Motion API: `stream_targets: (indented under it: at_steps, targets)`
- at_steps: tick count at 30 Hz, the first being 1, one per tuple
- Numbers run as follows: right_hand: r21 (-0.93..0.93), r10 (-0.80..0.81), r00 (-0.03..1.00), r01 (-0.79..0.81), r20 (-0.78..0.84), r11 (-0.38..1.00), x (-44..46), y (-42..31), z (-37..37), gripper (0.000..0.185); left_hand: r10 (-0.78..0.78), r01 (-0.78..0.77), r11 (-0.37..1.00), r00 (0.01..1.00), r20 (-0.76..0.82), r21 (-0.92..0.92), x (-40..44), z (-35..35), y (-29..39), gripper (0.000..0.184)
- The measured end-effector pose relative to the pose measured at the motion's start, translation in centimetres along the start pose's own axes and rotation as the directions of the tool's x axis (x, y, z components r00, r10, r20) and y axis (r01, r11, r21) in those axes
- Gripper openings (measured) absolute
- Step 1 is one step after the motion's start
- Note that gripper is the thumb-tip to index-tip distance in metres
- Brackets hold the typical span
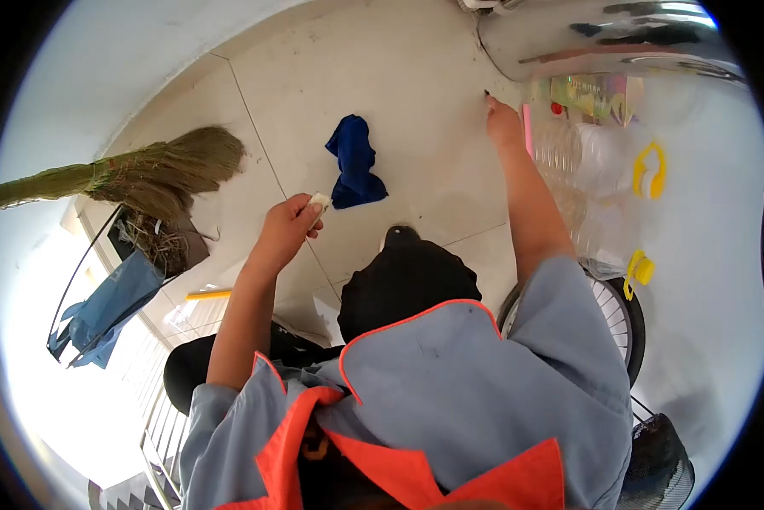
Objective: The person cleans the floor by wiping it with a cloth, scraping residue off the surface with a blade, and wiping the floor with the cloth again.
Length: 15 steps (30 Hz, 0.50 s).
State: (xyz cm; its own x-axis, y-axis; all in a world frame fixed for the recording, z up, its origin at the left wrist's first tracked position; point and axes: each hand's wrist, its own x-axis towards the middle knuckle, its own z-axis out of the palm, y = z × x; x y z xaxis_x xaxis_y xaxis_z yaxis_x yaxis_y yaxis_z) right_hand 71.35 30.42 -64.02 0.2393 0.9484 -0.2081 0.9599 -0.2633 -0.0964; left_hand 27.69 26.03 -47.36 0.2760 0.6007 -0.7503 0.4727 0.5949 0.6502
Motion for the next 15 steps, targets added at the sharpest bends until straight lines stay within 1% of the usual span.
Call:
stream_targets:
  at_steps: [1, 2, 3, 4, 5, 7, 8, 9, 10, 12, 13, 15]
  targets:
    - [-0.076, 0.079, 0.994, -0.073, 0.077, 0.994, 0.6, -0.5, -1.0, 0.037, -0.02, 0.02, 1.0, 1.0, -0.011, -0.009, -0.3, 0.1, 0.0, 0.026]
    - [-0.078, 0.083, 0.992, -0.075, 0.096, 0.994, 1.0, -0.6, -2.1, 0.037, -0.037, 0.037, 0.999, 0.999, -0.003, -0.011, -0.4, 0.2, -0.1, 0.026]
    - [0.142, 0.263, 0.957, -0.28, 0.126, 0.95, 1.7, -1.1, -3.8, 0.036, -0.026, 0.026, 1.0, 1.0, 0.006, -0.006, -0.2, 0.1, 0.0, 0.026]
    - [0.345, 0.424, 0.886, -0.464, 0.19, 0.816, 2.1, -1.4, -4.5, 0.035, -0.011, 0.011, 1.0, 1.0, 0.013, 0.001, -0.2, 0.1, 0.0, 0.026]
    - [0.345, 0.425, 0.885, -0.466, 0.192, 0.815, 1.7, -0.9, -3.1, 0.035, -0.013, 0.013, 1.0, 1.0, 0.014, 0.002, -0.5, 0.2, -0.4, 0.026]
    - [0.118, 0.241, 0.967, -0.25, 0.086, 0.961, 1.8, 0.5, 1.7, 0.035, -0.057, 0.057, 0.998, 0.998, -0.008, 0.009, -0.3, 0.1, -0.5, 0.026]
    - [-0.01, 0.137, 0.989, -0.137, 0.052, 0.991, 2.5, 0.6, 2.6, 0.035, -0.04, 0.04, 0.999, 0.999, -0.016, 0.011, 0.0, -0.2, 0.0, 0.026]
    - [0.01, 0.104, 0.994, -0.103, -0.034, 0.995, 1.6, -0.4, 1.8, 0.033, -0.03, 0.03, 1.0, 0.999, -0.016, -0.002, -0.1, -0.3, 0.0, 0.025]
    - [0.007, 0.106, 0.994, -0.106, -0.021, 0.994, 1.7, -0.9, 0.1, 0.033, -0.033, 0.033, 0.999, 0.999, -0.007, -0.015, -0.4, -0.1, -0.3, 0.024]
    - [0.082, 0.31, 0.941, -0.323, 0.138, 0.943, 2.6, -1.9, -3.1, 0.031, -0.02, 0.02, 1.0, 1.0, 0.008, -0.021, -0.1, -0.2, -0.6, 0.023]
    - [0.079, 0.31, 0.94, -0.324, 0.144, 0.943, 3.3, -1.0, -2.0, 0.031, -0.014, 0.015, 1.0, 1.0, 0.016, -0.027, -0.1, -0.2, -0.6, 0.023]
    - [-0.03, 0.17, 0.977, -0.168, 0.13, 0.985, 5.2, 1.8, 0.6, 0.031, 0.012, -0.011, 0.999, 1.0, 0.025, -0.031, -0.3, -0.1, -0.2, 0.022]
